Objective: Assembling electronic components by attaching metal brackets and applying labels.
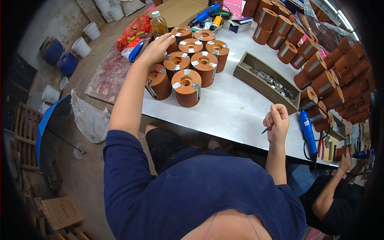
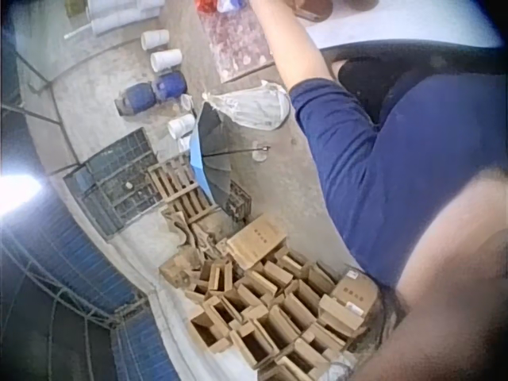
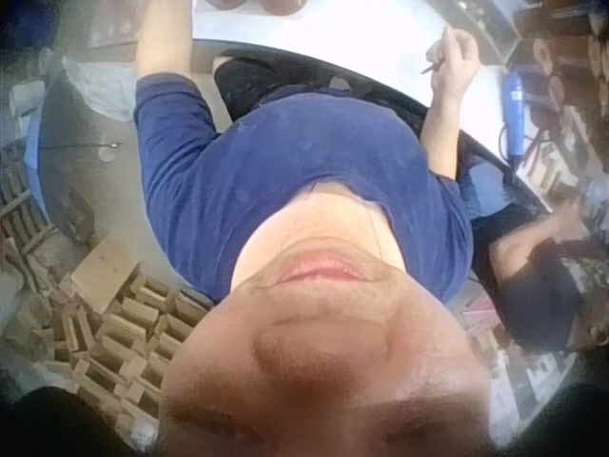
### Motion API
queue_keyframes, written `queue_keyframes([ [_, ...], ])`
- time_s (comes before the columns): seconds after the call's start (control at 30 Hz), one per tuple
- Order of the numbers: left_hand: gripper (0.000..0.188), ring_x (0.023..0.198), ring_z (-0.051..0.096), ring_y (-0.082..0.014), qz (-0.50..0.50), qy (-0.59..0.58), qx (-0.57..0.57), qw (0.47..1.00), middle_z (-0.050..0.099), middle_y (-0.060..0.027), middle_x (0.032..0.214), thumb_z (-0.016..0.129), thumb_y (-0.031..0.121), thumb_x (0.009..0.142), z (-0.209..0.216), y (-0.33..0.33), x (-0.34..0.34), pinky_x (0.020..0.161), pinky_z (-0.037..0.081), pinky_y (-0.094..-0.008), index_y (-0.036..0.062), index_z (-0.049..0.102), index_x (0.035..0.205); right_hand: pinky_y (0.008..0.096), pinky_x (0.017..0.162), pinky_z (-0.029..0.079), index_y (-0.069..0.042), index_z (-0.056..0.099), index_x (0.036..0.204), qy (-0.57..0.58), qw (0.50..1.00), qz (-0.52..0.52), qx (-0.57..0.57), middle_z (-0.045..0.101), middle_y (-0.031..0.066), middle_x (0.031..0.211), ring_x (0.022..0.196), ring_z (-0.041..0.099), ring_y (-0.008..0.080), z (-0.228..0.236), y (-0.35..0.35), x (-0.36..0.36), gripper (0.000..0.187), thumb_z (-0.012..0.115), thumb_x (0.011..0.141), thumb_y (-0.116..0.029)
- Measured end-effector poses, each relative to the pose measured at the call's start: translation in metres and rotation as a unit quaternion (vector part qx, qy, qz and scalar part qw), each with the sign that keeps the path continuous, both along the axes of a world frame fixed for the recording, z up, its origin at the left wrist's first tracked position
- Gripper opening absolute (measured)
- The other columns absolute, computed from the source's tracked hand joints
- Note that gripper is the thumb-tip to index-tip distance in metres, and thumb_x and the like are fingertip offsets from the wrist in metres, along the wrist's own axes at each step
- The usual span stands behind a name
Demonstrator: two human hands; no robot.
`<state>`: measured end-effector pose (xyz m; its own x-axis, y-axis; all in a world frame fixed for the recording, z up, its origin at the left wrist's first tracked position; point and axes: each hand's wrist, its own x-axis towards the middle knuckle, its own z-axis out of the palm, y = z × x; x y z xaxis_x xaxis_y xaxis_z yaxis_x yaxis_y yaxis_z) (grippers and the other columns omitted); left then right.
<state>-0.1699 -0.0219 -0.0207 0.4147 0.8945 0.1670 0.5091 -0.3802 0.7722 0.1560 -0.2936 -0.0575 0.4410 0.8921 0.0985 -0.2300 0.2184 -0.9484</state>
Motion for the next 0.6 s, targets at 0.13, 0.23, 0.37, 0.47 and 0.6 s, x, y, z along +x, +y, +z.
queue_keyframes([
  [0.13,0.067,0.131,0.025,-0.0275,-0.017,0.129,0.075,0.989,0.028,-0.0142,0.141,0.047,0.050,0.084,0.034,-0.074,0.030,0.104,0.022,-0.0403,0.0076,0.034,0.134,0.0208,0.039,0.030,-0.006,0.048,0.080,0.000,1.000,-0.013,-0.006,0.036,-0.0041,0.050,0.039,0.031,0.0048,-0.002,-0.001,0.003,0.010,0.053,0.087,-0.010],
  [0.23,0.081,0.133,0.019,-0.0307,-0.025,0.339,0.193,0.921,0.023,-0.0158,0.142,0.043,0.063,0.079,0.005,-0.095,0.037,0.105,0.016,-0.0497,0.0068,0.031,0.135,0.0208,0.040,0.028,-0.008,0.048,0.081,-0.006,1.000,0.000,-0.010,0.035,-0.0038,0.051,0.040,0.032,0.0054,-0.005,0.002,0.004,0.008,0.051,0.088,-0.012],
  [0.37,0.086,0.134,0.015,-0.0306,-0.028,0.365,0.188,0.911,0.023,-0.0155,0.143,0.035,0.071,0.077,-0.006,-0.097,0.036,0.105,0.014,-0.0515,0.0074,0.030,0.136,0.0210,0.039,0.030,-0.005,0.047,0.079,0.005,1.000,0.012,-0.010,0.036,-0.0037,0.051,0.040,0.031,0.0048,0.000,0.004,-0.004,0.011,0.053,0.087,-0.010],
  [0.47,0.086,0.134,0.015,-0.0302,-0.029,0.366,0.183,0.912,0.022,-0.0152,0.143,0.035,0.071,0.077,-0.006,-0.097,0.036,0.105,0.014,-0.0516,0.0075,0.030,0.135,0.0211,0.040,0.030,-0.005,0.047,0.079,0.006,1.000,0.015,-0.005,0.036,-0.0038,0.051,0.040,0.031,0.0048,0.000,0.004,-0.006,0.012,0.053,0.087,-0.011],
  [0.6,0.086,0.134,0.015,-0.0301,-0.027,0.371,0.184,0.910,0.022,-0.0152,0.143,0.035,0.071,0.077,-0.006,-0.098,0.036,0.105,0.015,-0.0511,0.0077,0.030,0.136,0.0210,0.040,0.030,-0.005,0.047,0.079,0.011,1.000,0.012,-0.012,0.036,-0.0037,0.051,0.040,0.031,0.0049,-0.003,0.002,-0.003,0.012,0.053,0.087,-0.011],
])
